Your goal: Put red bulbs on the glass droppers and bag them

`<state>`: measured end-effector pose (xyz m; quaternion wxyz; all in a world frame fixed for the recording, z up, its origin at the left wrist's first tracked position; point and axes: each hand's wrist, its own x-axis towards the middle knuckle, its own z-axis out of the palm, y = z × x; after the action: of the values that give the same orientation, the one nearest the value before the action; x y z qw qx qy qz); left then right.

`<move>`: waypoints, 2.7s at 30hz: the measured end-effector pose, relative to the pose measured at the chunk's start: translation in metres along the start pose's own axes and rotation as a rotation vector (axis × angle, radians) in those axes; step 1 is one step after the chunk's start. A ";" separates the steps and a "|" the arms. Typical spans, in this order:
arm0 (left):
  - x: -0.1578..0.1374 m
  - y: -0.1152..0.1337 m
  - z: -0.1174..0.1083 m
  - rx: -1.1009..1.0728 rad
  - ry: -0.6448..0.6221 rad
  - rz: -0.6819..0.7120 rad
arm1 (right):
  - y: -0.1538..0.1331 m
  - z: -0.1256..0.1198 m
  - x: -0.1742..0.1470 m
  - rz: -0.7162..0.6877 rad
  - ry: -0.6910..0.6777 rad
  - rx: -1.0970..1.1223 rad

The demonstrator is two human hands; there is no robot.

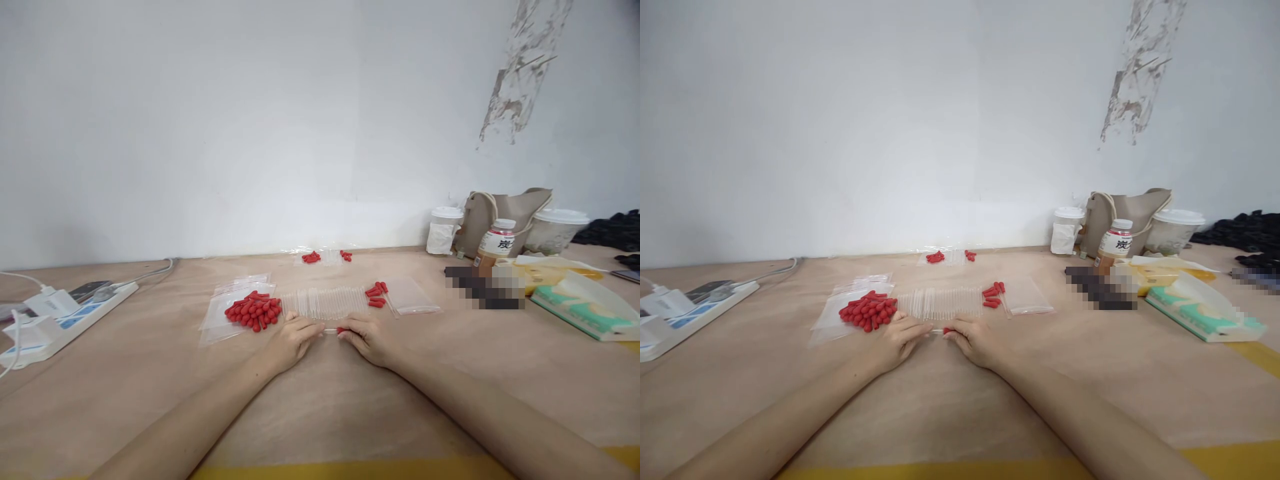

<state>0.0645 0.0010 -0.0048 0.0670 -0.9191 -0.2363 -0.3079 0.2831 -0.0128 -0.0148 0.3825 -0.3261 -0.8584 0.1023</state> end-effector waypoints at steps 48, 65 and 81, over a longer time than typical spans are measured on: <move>-0.002 0.006 -0.004 0.078 0.005 -0.186 | 0.001 -0.021 0.006 0.181 -0.027 0.176; 0.004 0.014 -0.011 -0.002 -0.016 -0.198 | 0.021 -0.023 0.031 0.619 0.342 0.619; 0.002 0.010 -0.006 0.011 -0.074 -0.216 | 0.119 -0.063 0.027 0.898 0.147 -0.346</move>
<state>0.0678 -0.0088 0.0011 0.0296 -0.8987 -0.3380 -0.2778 0.3724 0.0913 -0.0063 0.3002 -0.7294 -0.6081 0.0897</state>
